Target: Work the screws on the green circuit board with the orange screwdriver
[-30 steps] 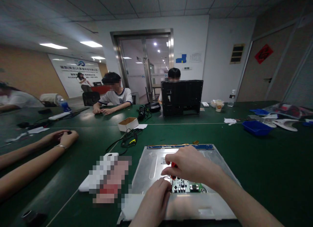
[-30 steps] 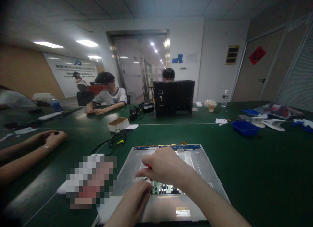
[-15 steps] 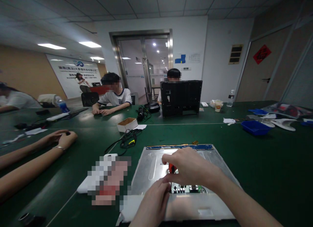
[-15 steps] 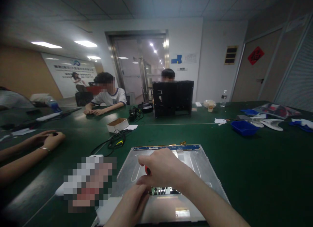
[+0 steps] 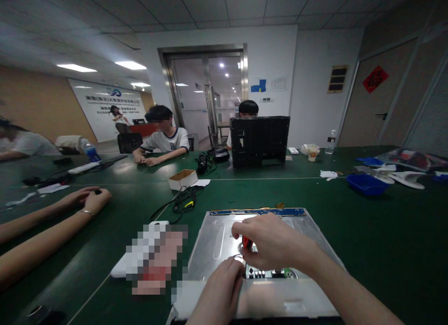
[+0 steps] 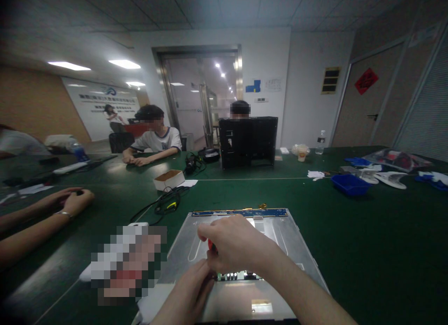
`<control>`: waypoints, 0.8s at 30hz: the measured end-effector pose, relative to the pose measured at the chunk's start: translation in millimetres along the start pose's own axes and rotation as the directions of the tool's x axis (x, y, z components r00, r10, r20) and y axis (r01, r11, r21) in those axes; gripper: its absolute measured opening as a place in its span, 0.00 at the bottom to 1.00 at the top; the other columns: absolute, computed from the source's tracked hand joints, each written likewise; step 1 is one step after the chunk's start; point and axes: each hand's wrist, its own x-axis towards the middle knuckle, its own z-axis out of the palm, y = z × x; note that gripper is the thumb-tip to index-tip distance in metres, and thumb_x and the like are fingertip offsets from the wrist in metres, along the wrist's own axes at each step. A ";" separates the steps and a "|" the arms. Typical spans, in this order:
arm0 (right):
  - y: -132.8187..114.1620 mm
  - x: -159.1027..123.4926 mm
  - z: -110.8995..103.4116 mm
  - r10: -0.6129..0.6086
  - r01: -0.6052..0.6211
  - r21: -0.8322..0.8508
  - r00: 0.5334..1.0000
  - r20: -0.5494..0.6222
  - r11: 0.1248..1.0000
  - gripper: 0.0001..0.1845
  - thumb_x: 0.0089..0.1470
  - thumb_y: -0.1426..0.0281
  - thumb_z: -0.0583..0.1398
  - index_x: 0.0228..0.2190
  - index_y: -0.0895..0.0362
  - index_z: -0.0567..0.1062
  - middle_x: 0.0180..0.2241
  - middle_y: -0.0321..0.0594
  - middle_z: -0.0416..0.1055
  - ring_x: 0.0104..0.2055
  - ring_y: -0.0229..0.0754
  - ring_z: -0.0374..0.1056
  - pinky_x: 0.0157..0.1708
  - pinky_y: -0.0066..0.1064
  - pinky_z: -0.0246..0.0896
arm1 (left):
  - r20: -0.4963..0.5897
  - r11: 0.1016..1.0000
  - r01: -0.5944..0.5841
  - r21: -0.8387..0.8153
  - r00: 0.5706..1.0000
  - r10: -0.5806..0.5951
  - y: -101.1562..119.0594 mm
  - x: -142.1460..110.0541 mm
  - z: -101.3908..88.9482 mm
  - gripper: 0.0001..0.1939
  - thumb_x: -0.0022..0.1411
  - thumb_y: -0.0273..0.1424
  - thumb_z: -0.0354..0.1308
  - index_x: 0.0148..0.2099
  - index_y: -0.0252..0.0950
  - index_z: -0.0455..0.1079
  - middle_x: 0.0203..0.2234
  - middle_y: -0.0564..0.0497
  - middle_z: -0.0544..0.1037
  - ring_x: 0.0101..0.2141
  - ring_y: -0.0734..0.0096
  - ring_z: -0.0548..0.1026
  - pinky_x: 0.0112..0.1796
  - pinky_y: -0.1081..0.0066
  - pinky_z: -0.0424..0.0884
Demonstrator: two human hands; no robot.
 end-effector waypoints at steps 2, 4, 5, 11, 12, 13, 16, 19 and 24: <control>0.7 0.0 0.3 -0.003 0.003 0.004 1.000 0.007 1.000 0.14 0.52 0.68 0.59 0.42 0.53 0.72 0.36 0.38 0.77 0.35 0.43 0.72 0.27 0.29 0.50 | 0.005 1.000 0.005 0.000 1.000 -0.005 -0.4 0.4 0.9 0.09 0.61 0.24 0.47 0.39 0.37 0.68 0.38 0.45 0.75 0.39 0.61 0.72 0.40 0.67 0.67; 1.3 1.1 1.3 0.029 -0.029 -0.005 1.000 0.003 1.000 0.15 0.54 0.60 0.60 0.42 0.53 0.73 0.33 0.38 0.78 0.36 0.45 0.72 0.27 0.30 0.51 | 0.017 1.000 0.023 -0.001 1.000 -0.023 -0.2 0.5 1.1 0.09 0.61 0.23 0.47 0.39 0.37 0.67 0.38 0.44 0.75 0.39 0.61 0.72 0.40 0.67 0.66; 1.4 1.8 1.9 0.048 -0.047 -0.013 0.999 0.001 0.999 0.16 0.55 0.56 0.59 0.41 0.52 0.74 0.31 0.38 0.78 0.35 0.46 0.73 0.27 0.30 0.51 | 0.022 1.000 0.031 0.000 0.999 -0.031 0.0 0.4 1.1 0.09 0.61 0.23 0.46 0.38 0.36 0.67 0.38 0.45 0.75 0.39 0.61 0.72 0.39 0.68 0.66; -0.4 4.6 2.8 0.092 -0.091 -0.070 0.996 0.009 0.993 0.15 0.61 0.58 0.54 0.33 0.54 0.76 0.27 0.38 0.77 0.31 0.43 0.72 0.26 0.30 0.50 | 0.026 0.999 0.046 0.014 0.999 -0.046 -0.5 -1.4 0.4 0.09 0.61 0.22 0.46 0.38 0.37 0.66 0.37 0.46 0.74 0.38 0.63 0.71 0.38 0.68 0.65; -0.4 4.5 2.8 0.091 -0.091 -0.073 0.996 -0.001 0.993 0.12 0.60 0.62 0.55 0.34 0.54 0.76 0.27 0.38 0.77 0.31 0.43 0.72 0.26 0.30 0.49 | 0.030 0.999 0.043 0.012 0.999 -0.043 -0.3 -1.4 0.0 0.09 0.61 0.22 0.46 0.39 0.37 0.67 0.37 0.46 0.74 0.38 0.63 0.71 0.38 0.69 0.65; -0.2 4.3 2.7 0.087 -0.088 -0.072 0.996 -0.013 0.994 0.09 0.58 0.65 0.56 0.35 0.54 0.76 0.28 0.37 0.78 0.31 0.43 0.72 0.27 0.30 0.50 | 0.035 0.999 0.035 0.010 0.999 -0.035 0.1 -1.2 -0.5 0.09 0.62 0.22 0.46 0.39 0.37 0.67 0.38 0.46 0.74 0.38 0.63 0.71 0.38 0.69 0.65; 0.7 2.7 1.4 0.063 -0.064 -0.041 0.998 -0.022 0.997 0.12 0.54 0.68 0.57 0.41 0.54 0.73 0.31 0.38 0.78 0.32 0.44 0.73 0.27 0.30 0.50 | 0.032 1.000 0.015 -0.005 0.999 -0.015 2.4 -0.4 -2.3 0.09 0.63 0.23 0.46 0.40 0.37 0.67 0.38 0.45 0.74 0.38 0.63 0.72 0.38 0.69 0.66; 1.6 0.2 -1.1 0.031 -0.031 -0.006 0.999 0.010 1.000 0.18 0.50 0.70 0.58 0.45 0.55 0.70 0.34 0.39 0.78 0.34 0.44 0.73 0.27 0.30 0.51 | 0.012 1.000 0.005 -0.012 1.000 -0.005 5.0 0.3 -3.7 0.09 0.63 0.25 0.47 0.40 0.38 0.67 0.38 0.45 0.74 0.39 0.62 0.72 0.39 0.69 0.66; 3.3 -1.5 -1.0 0.044 -0.043 -0.044 0.999 0.016 0.998 0.16 0.53 0.63 0.60 0.44 0.54 0.71 0.35 0.40 0.79 0.36 0.48 0.74 0.29 0.32 0.55 | 0.015 1.000 0.016 -0.020 1.000 -0.016 5.2 0.3 -2.9 0.09 0.63 0.24 0.47 0.39 0.37 0.67 0.38 0.45 0.75 0.38 0.62 0.72 0.38 0.69 0.66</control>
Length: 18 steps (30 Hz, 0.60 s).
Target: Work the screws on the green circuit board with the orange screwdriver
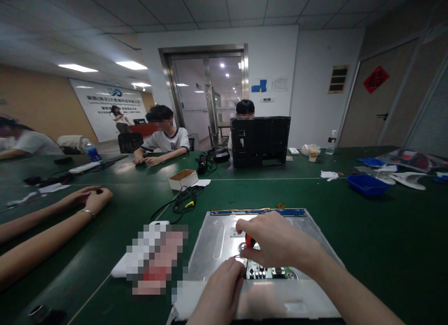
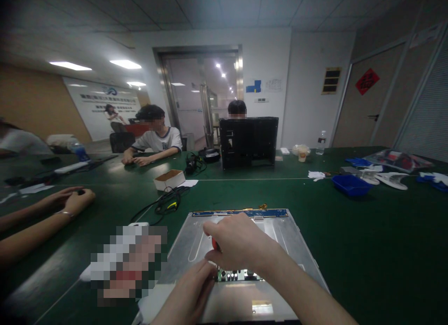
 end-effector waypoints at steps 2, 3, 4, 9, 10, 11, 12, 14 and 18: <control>-0.4 0.9 1.1 0.019 -0.019 -0.018 1.000 -0.004 1.000 0.18 0.54 0.56 0.59 0.43 0.53 0.73 0.32 0.40 0.79 0.36 0.49 0.74 0.29 0.32 0.55 | 0.003 1.000 0.006 -0.002 1.000 -0.006 -1.4 -0.2 1.1 0.09 0.63 0.23 0.47 0.39 0.37 0.67 0.38 0.45 0.74 0.38 0.63 0.72 0.38 0.69 0.66; -0.9 1.5 1.5 0.029 -0.029 -0.027 1.000 -0.009 0.999 0.19 0.55 0.54 0.58 0.42 0.53 0.74 0.31 0.40 0.78 0.35 0.49 0.74 0.28 0.32 0.55 | 0.003 1.000 0.009 0.001 1.000 -0.009 -2.2 -0.2 1.7 0.09 0.63 0.22 0.46 0.38 0.37 0.67 0.38 0.45 0.74 0.38 0.63 0.72 0.38 0.69 0.65; -1.7 2.1 1.6 0.036 -0.036 -0.037 0.999 -0.010 0.999 0.19 0.57 0.52 0.56 0.40 0.53 0.75 0.30 0.40 0.78 0.34 0.49 0.74 0.27 0.32 0.54 | 0.002 1.000 0.011 0.008 1.000 -0.011 -2.8 -0.2 2.3 0.09 0.63 0.22 0.46 0.38 0.37 0.67 0.37 0.45 0.74 0.37 0.63 0.72 0.38 0.69 0.65; -3.9 1.9 -0.4 0.018 -0.018 -0.053 1.000 0.012 0.998 0.12 0.59 0.61 0.56 0.38 0.53 0.75 0.30 0.39 0.78 0.32 0.45 0.73 0.26 0.30 0.51 | 0.008 1.000 0.008 0.022 1.000 -0.009 -2.7 0.4 2.6 0.09 0.63 0.22 0.45 0.37 0.36 0.66 0.36 0.45 0.74 0.37 0.63 0.71 0.37 0.68 0.65; -3.6 1.1 -0.9 0.009 -0.009 -0.044 1.000 0.007 0.999 0.10 0.58 0.64 0.57 0.40 0.54 0.74 0.31 0.39 0.78 0.33 0.45 0.73 0.27 0.30 0.51 | 0.012 1.000 0.007 0.017 1.000 -0.007 -2.2 0.4 2.0 0.09 0.63 0.23 0.45 0.38 0.36 0.66 0.37 0.45 0.74 0.37 0.63 0.71 0.37 0.68 0.65; -3.1 0.2 -1.4 0.001 -0.001 -0.029 1.000 -0.002 1.000 0.11 0.56 0.67 0.57 0.41 0.54 0.74 0.32 0.39 0.78 0.33 0.44 0.73 0.27 0.30 0.51 | 0.012 1.000 0.005 0.014 1.000 -0.005 -1.7 0.4 1.4 0.09 0.63 0.23 0.45 0.38 0.37 0.67 0.37 0.45 0.74 0.37 0.63 0.71 0.38 0.69 0.66; -2.6 -0.7 -1.8 -0.009 0.009 -0.012 1.000 -0.009 1.000 0.12 0.55 0.68 0.57 0.42 0.54 0.73 0.34 0.39 0.78 0.34 0.44 0.73 0.27 0.30 0.52 | 0.009 1.000 0.002 0.014 1.000 -0.003 -1.2 0.4 0.8 0.09 0.63 0.24 0.46 0.39 0.37 0.67 0.37 0.45 0.74 0.37 0.63 0.72 0.38 0.69 0.66; -1.9 -2.4 -2.6 -0.034 0.034 0.020 0.999 -0.006 0.999 0.16 0.52 0.70 0.58 0.44 0.55 0.71 0.37 0.39 0.78 0.35 0.44 0.73 0.27 0.30 0.52 | -0.002 1.000 -0.004 0.021 1.000 0.004 -0.5 0.3 0.0 0.09 0.64 0.25 0.46 0.39 0.37 0.67 0.37 0.45 0.75 0.37 0.62 0.72 0.38 0.69 0.67; -2.8 -2.6 -2.4 -0.042 0.042 0.023 0.999 0.022 0.999 0.17 0.52 0.67 0.59 0.45 0.54 0.70 0.38 0.40 0.78 0.37 0.44 0.73 0.28 0.30 0.53 | -0.017 1.000 -0.025 0.012 1.000 0.026 -0.8 0.0 0.2 0.09 0.63 0.25 0.47 0.41 0.38 0.68 0.38 0.44 0.75 0.39 0.60 0.73 0.40 0.68 0.68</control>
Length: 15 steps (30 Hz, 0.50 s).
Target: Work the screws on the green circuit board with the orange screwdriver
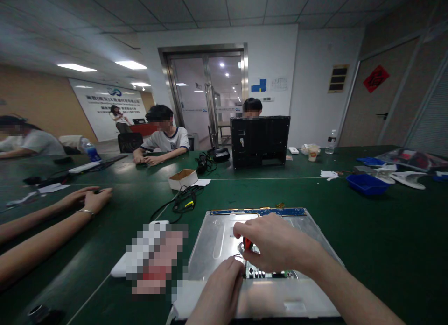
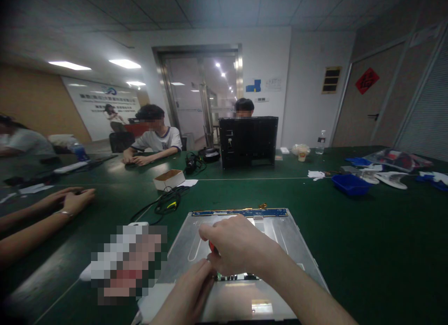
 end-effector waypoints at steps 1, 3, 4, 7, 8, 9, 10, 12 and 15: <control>-0.5 0.6 0.4 0.008 -0.008 -0.008 1.000 -0.002 1.000 0.16 0.53 0.64 0.60 0.45 0.54 0.71 0.37 0.39 0.78 0.37 0.45 0.73 0.27 0.31 0.53 | 0.000 1.000 -0.010 -0.007 1.000 0.010 -0.3 -0.1 0.3 0.10 0.63 0.24 0.47 0.41 0.38 0.68 0.39 0.44 0.75 0.40 0.60 0.73 0.41 0.68 0.68; -1.3 2.1 1.4 0.025 -0.025 -0.031 1.000 -0.015 0.999 0.17 0.55 0.57 0.59 0.43 0.53 0.72 0.34 0.39 0.78 0.36 0.47 0.73 0.26 0.31 0.52 | 0.000 1.000 -0.018 -0.019 1.000 0.018 -1.1 -0.3 0.8 0.10 0.62 0.23 0.47 0.41 0.37 0.68 0.41 0.43 0.75 0.41 0.60 0.73 0.42 0.67 0.67; -1.8 2.8 1.8 0.031 -0.032 -0.044 0.999 -0.020 0.999 0.18 0.56 0.55 0.58 0.42 0.53 0.73 0.32 0.39 0.78 0.35 0.47 0.74 0.26 0.31 0.51 | 0.001 1.000 -0.011 -0.020 1.000 0.011 -1.4 -0.4 1.0 0.10 0.62 0.23 0.47 0.41 0.37 0.68 0.41 0.43 0.75 0.41 0.61 0.73 0.42 0.67 0.67; -3.1 4.1 2.3 0.047 -0.049 -0.076 0.999 -0.018 0.996 0.16 0.59 0.55 0.55 0.36 0.53 0.75 0.28 0.38 0.77 0.32 0.45 0.73 0.23 0.30 0.46 | 0.006 1.000 0.026 0.003 1.000 -0.026 -1.9 -0.7 1.1 0.09 0.62 0.23 0.47 0.37 0.37 0.67 0.37 0.45 0.75 0.37 0.62 0.72 0.38 0.69 0.66; -3.5 4.3 2.5 0.053 -0.054 -0.083 0.999 -0.014 0.995 0.15 0.60 0.58 0.55 0.34 0.54 0.76 0.28 0.38 0.77 0.31 0.44 0.73 0.23 0.30 0.45 | 0.010 0.999 0.031 0.010 0.999 -0.032 -1.8 -0.7 1.0 0.09 0.62 0.23 0.47 0.37 0.37 0.67 0.36 0.45 0.75 0.37 0.62 0.72 0.37 0.69 0.66; -3.9 4.5 2.6 0.060 -0.060 -0.088 0.998 -0.011 0.994 0.13 0.60 0.60 0.55 0.33 0.54 0.76 0.28 0.38 0.77 0.31 0.44 0.73 0.23 0.30 0.45 | 0.017 0.999 0.030 0.012 0.999 -0.030 -1.7 -0.7 0.8 0.08 0.62 0.23 0.47 0.37 0.37 0.67 0.36 0.45 0.75 0.36 0.62 0.72 0.37 0.69 0.66; -4.2 4.5 2.8 0.066 -0.066 -0.090 0.998 -0.011 0.994 0.11 0.59 0.63 0.56 0.34 0.54 0.76 0.28 0.38 0.77 0.31 0.43 0.73 0.23 0.30 0.45 | 0.022 1.000 0.025 0.011 0.999 -0.025 -1.6 -0.7 0.6 0.08 0.62 0.23 0.47 0.38 0.37 0.67 0.36 0.45 0.75 0.36 0.63 0.72 0.37 0.69 0.66; -4.4 4.5 3.2 0.071 -0.072 -0.080 0.997 -0.018 0.994 0.09 0.57 0.67 0.56 0.38 0.54 0.75 0.31 0.39 0.78 0.32 0.44 0.73 0.24 0.31 0.46 | 0.022 1.000 0.019 0.001 1.000 -0.019 -1.8 -0.8 0.6 0.09 0.62 0.23 0.47 0.39 0.37 0.67 0.37 0.45 0.74 0.37 0.63 0.71 0.38 0.69 0.66; -3.6 3.3 2.9 0.051 -0.052 -0.031 0.998 -0.038 0.998 0.14 0.53 0.70 0.56 0.43 0.55 0.72 0.35 0.40 0.78 0.34 0.45 0.73 0.26 0.31 0.49 | -0.002 1.000 0.005 -0.003 1.000 -0.005 -4.3 -1.2 2.3 0.09 0.62 0.23 0.47 0.39 0.37 0.67 0.37 0.45 0.74 0.37 0.63 0.72 0.39 0.69 0.67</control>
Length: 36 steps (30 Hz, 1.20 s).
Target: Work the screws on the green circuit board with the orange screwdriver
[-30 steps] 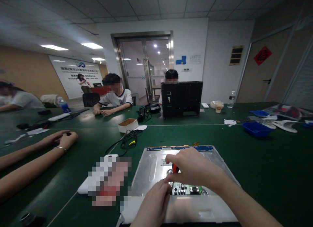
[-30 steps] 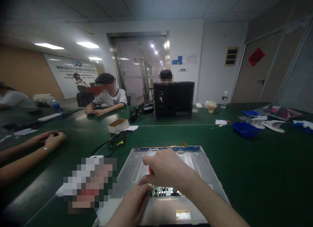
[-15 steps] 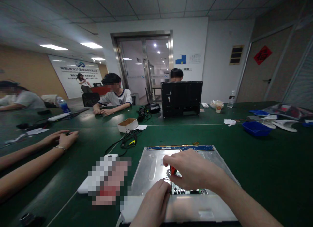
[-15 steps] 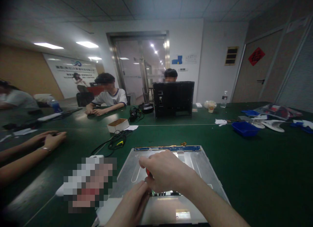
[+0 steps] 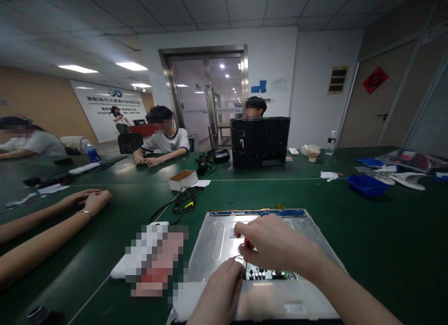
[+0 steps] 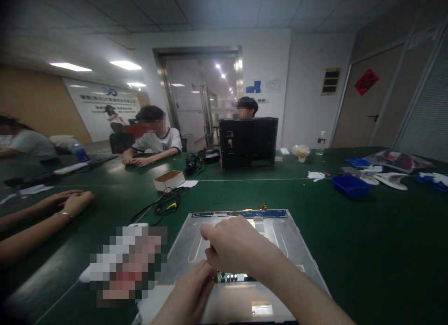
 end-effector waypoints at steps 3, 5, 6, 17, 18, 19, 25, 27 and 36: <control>1.2 -2.1 -2.3 -0.044 0.044 0.054 0.999 0.004 0.998 0.18 0.49 0.71 0.58 0.44 0.56 0.71 0.37 0.41 0.78 0.35 0.45 0.73 0.26 0.31 0.50 | -0.010 1.000 -0.020 -0.006 1.000 0.020 -4.4 -0.1 3.2 0.08 0.63 0.23 0.47 0.39 0.38 0.66 0.37 0.45 0.75 0.38 0.62 0.72 0.40 0.69 0.67; 1.6 -3.0 -4.0 -0.064 0.062 0.069 0.998 0.018 0.996 0.18 0.48 0.70 0.59 0.44 0.55 0.71 0.37 0.40 0.78 0.35 0.45 0.73 0.27 0.30 0.51 | -0.013 1.000 -0.022 -0.012 1.000 0.022 -6.0 0.2 4.5 0.08 0.63 0.23 0.47 0.39 0.38 0.67 0.37 0.45 0.75 0.38 0.62 0.72 0.39 0.69 0.68; 1.6 -3.0 -4.4 -0.062 0.061 0.066 0.998 0.023 0.996 0.17 0.49 0.68 0.60 0.44 0.54 0.71 0.36 0.40 0.78 0.35 0.45 0.73 0.27 0.30 0.51 | -0.015 1.000 -0.021 -0.013 1.000 0.021 -6.0 0.3 4.7 0.09 0.63 0.23 0.47 0.40 0.38 0.67 0.38 0.45 0.75 0.38 0.62 0.73 0.40 0.69 0.68; -0.3 0.5 -1.1 0.005 -0.005 -0.002 1.000 0.001 1.000 0.10 0.55 0.69 0.57 0.39 0.55 0.74 0.33 0.39 0.78 0.32 0.43 0.72 0.26 0.30 0.49 | -0.001 1.000 -0.006 0.015 1.000 0.006 -2.5 0.9 3.0 0.09 0.63 0.23 0.46 0.39 0.37 0.67 0.37 0.45 0.74 0.38 0.62 0.72 0.39 0.69 0.66; -0.3 -0.6 -1.5 -0.012 0.012 0.012 1.000 -0.013 1.000 0.12 0.52 0.71 0.57 0.41 0.55 0.73 0.34 0.39 0.78 0.33 0.43 0.72 0.25 0.30 0.49 | -0.003 1.000 -0.013 0.009 1.000 0.013 -3.1 0.8 3.5 0.09 0.63 0.23 0.46 0.39 0.37 0.66 0.37 0.45 0.74 0.38 0.62 0.72 0.39 0.68 0.66; -0.1 -1.6 -1.9 -0.032 0.033 0.025 0.999 -0.022 0.999 0.14 0.50 0.72 0.58 0.41 0.56 0.72 0.36 0.39 0.78 0.33 0.43 0.72 0.25 0.30 0.49 | -0.004 1.000 -0.019 0.002 1.000 0.019 -3.7 0.7 3.8 0.09 0.63 0.23 0.46 0.39 0.37 0.66 0.38 0.45 0.74 0.38 0.62 0.72 0.39 0.68 0.66; 2.5 -2.5 -1.6 -0.047 0.047 0.045 0.999 -0.005 0.998 0.16 0.54 0.56 0.59 0.40 0.52 0.74 0.29 0.37 0.77 0.32 0.45 0.72 0.25 0.30 0.48 | -0.019 0.999 -0.038 -0.034 0.999 0.037 -3.9 -0.5 3.2 0.09 0.63 0.23 0.46 0.39 0.37 0.66 0.38 0.45 0.75 0.39 0.62 0.73 0.41 0.68 0.67; 2.7 -0.4 -0.3 -0.024 0.024 0.013 1.000 -0.005 1.000 0.18 0.57 0.52 0.56 0.38 0.52 0.75 0.28 0.37 0.77 0.31 0.44 0.72 0.24 0.30 0.47 | -0.008 1.000 -0.014 -0.017 1.000 0.013 -2.0 -0.4 1.7 0.09 0.63 0.23 0.46 0.38 0.37 0.67 0.37 0.45 0.75 0.38 0.62 0.73 0.39 0.68 0.66; 1.5 -1.1 1.1 -0.024 0.024 0.012 0.999 -0.030 1.000 0.15 0.51 0.70 0.57 0.42 0.55 0.73 0.34 0.39 0.79 0.33 0.44 0.73 0.25 0.30 0.48 | 0.009 1.000 0.007 0.021 1.000 -0.007 -0.4 2.3 2.1 0.09 0.62 0.23 0.45 0.38 0.37 0.66 0.37 0.44 0.74 0.37 0.61 0.72 0.38 0.67 0.67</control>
